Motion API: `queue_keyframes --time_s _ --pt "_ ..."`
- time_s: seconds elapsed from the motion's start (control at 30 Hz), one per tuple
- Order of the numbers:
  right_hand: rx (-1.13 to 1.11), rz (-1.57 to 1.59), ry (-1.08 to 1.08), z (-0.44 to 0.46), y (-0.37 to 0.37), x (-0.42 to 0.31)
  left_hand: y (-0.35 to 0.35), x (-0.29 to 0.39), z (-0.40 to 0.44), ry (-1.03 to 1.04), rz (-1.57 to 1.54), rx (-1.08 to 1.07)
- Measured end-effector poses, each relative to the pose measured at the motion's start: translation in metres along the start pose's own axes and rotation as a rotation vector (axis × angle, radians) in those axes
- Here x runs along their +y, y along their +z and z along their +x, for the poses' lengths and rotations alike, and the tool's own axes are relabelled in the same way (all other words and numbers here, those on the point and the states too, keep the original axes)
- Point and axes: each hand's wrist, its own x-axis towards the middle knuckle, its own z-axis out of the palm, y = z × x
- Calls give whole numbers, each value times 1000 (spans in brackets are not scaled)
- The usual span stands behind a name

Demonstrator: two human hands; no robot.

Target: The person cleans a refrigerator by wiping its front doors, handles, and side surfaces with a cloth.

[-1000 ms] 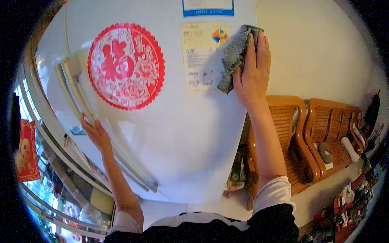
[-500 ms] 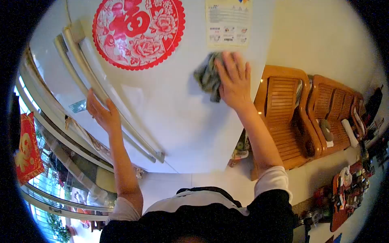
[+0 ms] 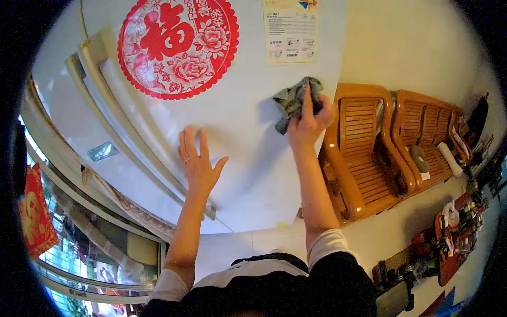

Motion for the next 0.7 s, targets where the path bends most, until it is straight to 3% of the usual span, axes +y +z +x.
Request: queue_keyframes --time_s 0.03,0.07,0.13,0.27,0.3,0.33,0.37,0.43,0.53,0.63,0.7 --pt "31 23 69 -1 3 -5 4 4 4 -30 -18 -30" --pt "-6 63 -57 -6 11 -9 13 6 5 -28 -25 -33" --pt "-52 94 -90 -3 3 -32 36 6 4 -5 19 126" --pt "-77 -73 -56 14 -18 13 52 1 2 9 83 145" --pt "107 -57 2 17 -13 27 54 1 2 -1 100 132" --pt "104 -58 0 12 -3 31 56 2 1 -13 119 114" --pt "84 274 183 6 9 32 57 2 1 -16 118 112" --pt "40 51 -136 10 0 1 59 2 2 9 118 150" --pt "-35 92 -184 11 1 -27 55 2 3 52 112 201" --pt "-58 -1 -301 26 -12 -2 55 1 2 64 108 191" --pt "32 -49 -270 38 -26 19 54 3 2 56 95 182"
